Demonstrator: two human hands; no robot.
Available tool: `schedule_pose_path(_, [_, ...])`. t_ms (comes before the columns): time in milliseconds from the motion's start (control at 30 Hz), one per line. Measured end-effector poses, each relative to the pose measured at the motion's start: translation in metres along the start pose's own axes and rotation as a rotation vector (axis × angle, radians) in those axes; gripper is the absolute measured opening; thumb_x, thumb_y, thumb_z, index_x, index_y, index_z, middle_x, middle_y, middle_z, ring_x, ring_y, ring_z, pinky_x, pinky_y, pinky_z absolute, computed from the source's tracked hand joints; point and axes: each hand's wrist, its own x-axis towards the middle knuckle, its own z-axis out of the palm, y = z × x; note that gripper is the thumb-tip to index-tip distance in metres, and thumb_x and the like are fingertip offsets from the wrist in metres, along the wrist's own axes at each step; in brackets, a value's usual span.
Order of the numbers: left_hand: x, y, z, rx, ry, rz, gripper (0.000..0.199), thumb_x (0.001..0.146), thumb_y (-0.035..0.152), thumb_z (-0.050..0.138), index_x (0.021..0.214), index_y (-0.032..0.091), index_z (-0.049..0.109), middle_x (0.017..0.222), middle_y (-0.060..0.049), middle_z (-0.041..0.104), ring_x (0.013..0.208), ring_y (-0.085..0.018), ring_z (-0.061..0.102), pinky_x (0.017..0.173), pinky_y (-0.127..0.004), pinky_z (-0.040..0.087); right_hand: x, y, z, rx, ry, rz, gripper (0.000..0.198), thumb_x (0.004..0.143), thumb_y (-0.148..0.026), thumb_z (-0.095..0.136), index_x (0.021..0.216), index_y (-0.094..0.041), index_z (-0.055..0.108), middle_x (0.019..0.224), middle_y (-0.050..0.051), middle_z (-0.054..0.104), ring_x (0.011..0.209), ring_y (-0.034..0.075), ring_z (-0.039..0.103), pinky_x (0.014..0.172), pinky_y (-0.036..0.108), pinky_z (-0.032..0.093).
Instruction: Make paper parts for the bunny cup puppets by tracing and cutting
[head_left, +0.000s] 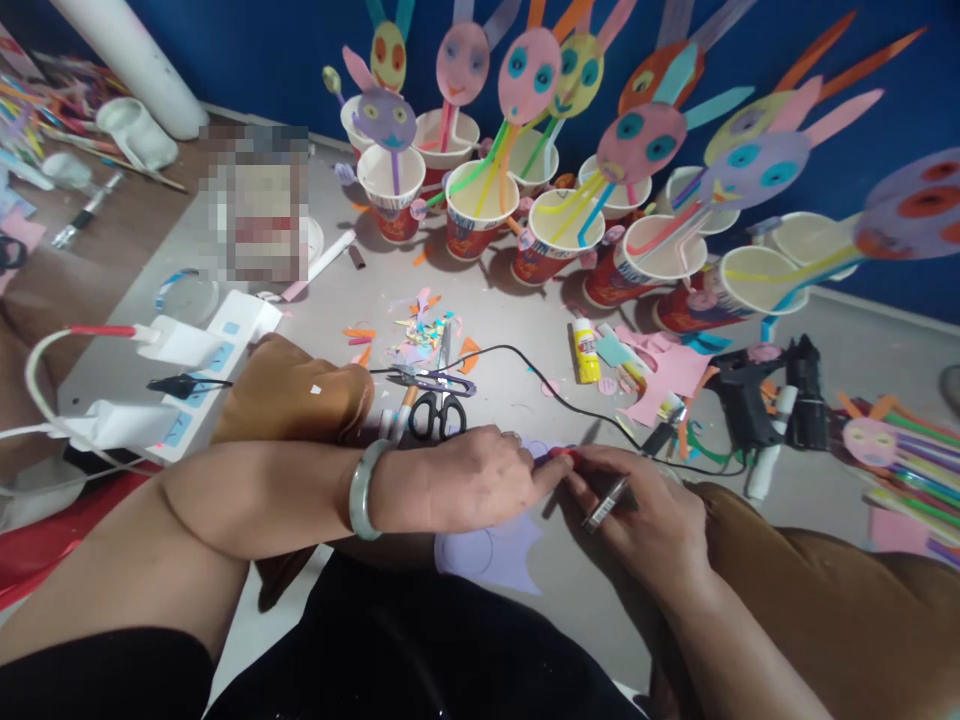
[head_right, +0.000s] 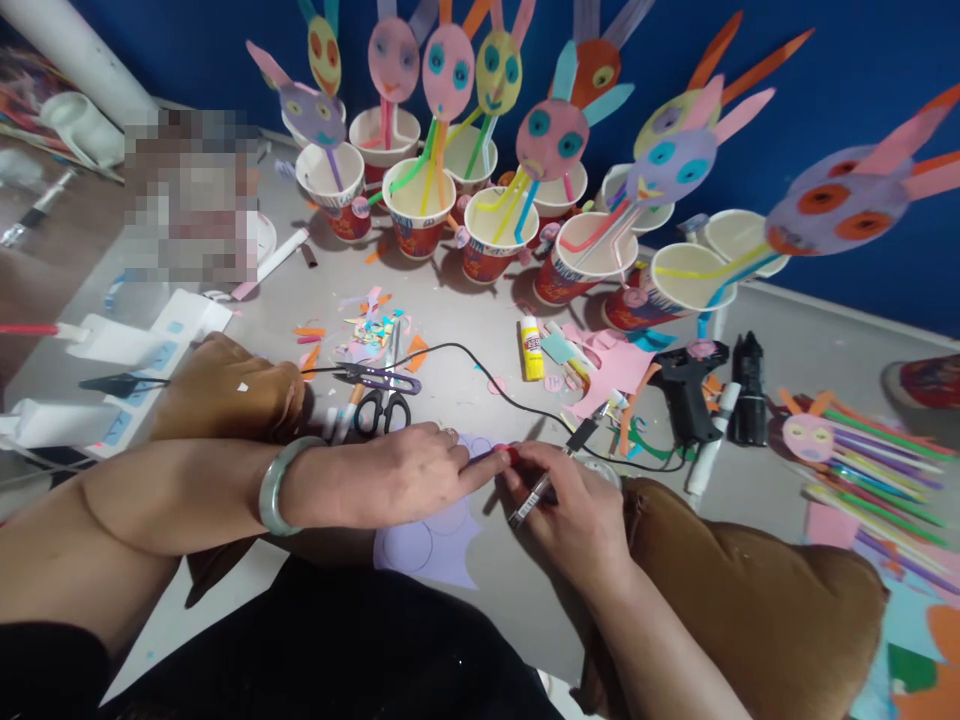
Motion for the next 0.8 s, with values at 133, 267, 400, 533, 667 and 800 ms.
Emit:
schedule_pose_path(133, [0.003, 0.002, 0.003, -0.033, 0.011, -0.017, 0.043, 0.101, 0.009, 0.038, 0.143, 0.002, 0.047, 0.089, -0.010, 0.069, 0.077, -0.019, 0.065, 0.064, -0.033, 0.046, -0.003, 0.001, 0.000, 0.006, -0.011, 0.001, 0.018, 0.093, -0.030, 0.069, 0.111, -0.028, 0.066, 0.095, 0.004, 0.080, 0.071, 0.022, 0.077, 0.060, 0.033, 0.063])
schedule_pose_path(267, [0.004, 0.005, 0.005, -0.024, 0.015, -0.037, 0.046, 0.100, 0.010, 0.038, 0.146, 0.001, 0.045, 0.087, -0.010, 0.068, 0.077, -0.019, 0.064, 0.064, -0.034, 0.045, -0.005, 0.001, 0.000, -0.015, -0.015, 0.004, 0.022, 0.092, -0.028, 0.071, 0.113, -0.029, 0.066, 0.097, 0.004, 0.080, 0.072, 0.022, 0.078, 0.061, 0.033, 0.063])
schedule_pose_path(400, [0.001, 0.006, 0.007, 0.021, 0.024, -0.024, 0.050, 0.099, 0.009, 0.039, 0.149, 0.002, 0.043, 0.088, -0.011, 0.066, 0.078, -0.020, 0.062, 0.065, -0.035, 0.043, -0.006, 0.002, -0.001, -0.012, -0.012, 0.000, 0.023, 0.091, -0.026, 0.073, 0.113, -0.027, 0.066, 0.098, 0.005, 0.081, 0.075, 0.023, 0.078, 0.063, 0.033, 0.063])
schedule_pose_path(533, [-0.001, 0.008, 0.009, 0.039, 0.018, -0.020, 0.053, 0.099, 0.010, 0.039, 0.151, 0.001, 0.040, 0.085, -0.010, 0.065, 0.077, -0.021, 0.061, 0.064, -0.036, 0.041, -0.006, 0.002, -0.001, 0.005, -0.017, 0.007, 0.020, 0.091, -0.027, 0.074, 0.109, -0.027, 0.067, 0.100, 0.005, 0.081, 0.079, 0.023, 0.079, 0.063, 0.033, 0.064])
schedule_pose_path(667, [0.001, 0.011, 0.016, 0.029, 0.020, -0.049, 0.053, 0.099, 0.012, 0.038, 0.151, 0.001, 0.040, 0.083, -0.011, 0.065, 0.076, -0.022, 0.061, 0.065, -0.036, 0.041, -0.006, 0.003, 0.000, 0.016, -0.030, 0.004, 0.020, 0.091, -0.027, 0.073, 0.110, -0.028, 0.066, 0.102, 0.005, 0.081, 0.081, 0.024, 0.079, 0.063, 0.034, 0.064])
schedule_pose_path(800, [0.003, 0.012, 0.019, 0.020, 0.018, -0.056, 0.053, 0.099, 0.013, 0.039, 0.151, 0.002, 0.041, 0.083, -0.010, 0.065, 0.076, -0.022, 0.061, 0.066, -0.036, 0.041, -0.006, 0.003, 0.000, 0.017, -0.028, -0.024, 0.021, 0.091, -0.026, 0.072, 0.111, -0.028, 0.065, 0.102, 0.005, 0.081, 0.080, 0.024, 0.079, 0.062, 0.033, 0.063])
